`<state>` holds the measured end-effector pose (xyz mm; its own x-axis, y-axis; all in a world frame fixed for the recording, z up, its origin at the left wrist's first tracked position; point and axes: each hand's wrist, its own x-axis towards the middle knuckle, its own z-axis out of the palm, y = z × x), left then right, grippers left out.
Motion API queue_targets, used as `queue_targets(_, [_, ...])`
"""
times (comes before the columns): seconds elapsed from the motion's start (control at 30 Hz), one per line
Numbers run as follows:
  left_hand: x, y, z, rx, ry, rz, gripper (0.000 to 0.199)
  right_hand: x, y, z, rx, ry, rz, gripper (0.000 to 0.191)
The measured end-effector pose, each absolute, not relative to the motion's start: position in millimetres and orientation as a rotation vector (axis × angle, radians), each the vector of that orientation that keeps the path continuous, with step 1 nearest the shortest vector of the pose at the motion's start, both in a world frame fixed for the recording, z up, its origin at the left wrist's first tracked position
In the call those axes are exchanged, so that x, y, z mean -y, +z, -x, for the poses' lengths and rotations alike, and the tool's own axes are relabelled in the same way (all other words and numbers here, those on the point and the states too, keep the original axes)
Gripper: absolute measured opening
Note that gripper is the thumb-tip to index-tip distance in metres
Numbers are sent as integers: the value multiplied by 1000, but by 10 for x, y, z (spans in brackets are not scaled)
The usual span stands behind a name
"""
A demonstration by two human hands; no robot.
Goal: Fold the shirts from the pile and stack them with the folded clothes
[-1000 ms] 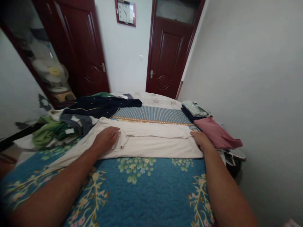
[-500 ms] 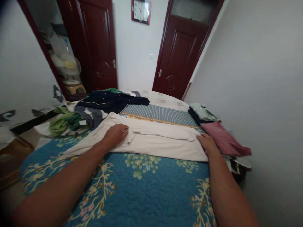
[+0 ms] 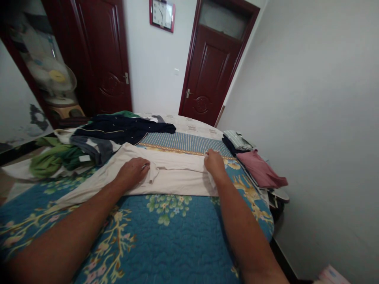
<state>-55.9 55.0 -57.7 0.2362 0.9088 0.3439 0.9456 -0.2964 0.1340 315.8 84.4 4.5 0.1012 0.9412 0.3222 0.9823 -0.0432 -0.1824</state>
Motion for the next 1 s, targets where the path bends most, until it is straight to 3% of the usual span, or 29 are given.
queue_targets(0.2, [-542,-585,568,1808,-570,2393,33,-828,-232,-2252,2093,-38,2116,35])
queue_targets(0.37, [-550,-589,564,1787,-560,2404,35,-783,-361,-2132,2083,-6,2070,32])
queue_targets(0.47, [-556,-592,570,1783,-567,2402,34,-802,-415,-2229,2102,98,1834,25])
queue_targets(0.63, [-551,-587,568,1700,-658,2409,32,-933,-494,-2618,1784,484,1405,33])
queue_targets(0.83, [-398,-536,322,1398,-899,2551,34,-988,-542,-3034,1836,64,1660,40])
queue_targets(1.0, [-239,-521,67,1245,-895,2670,38,-867,-624,-2733,2255,22,1687,47])
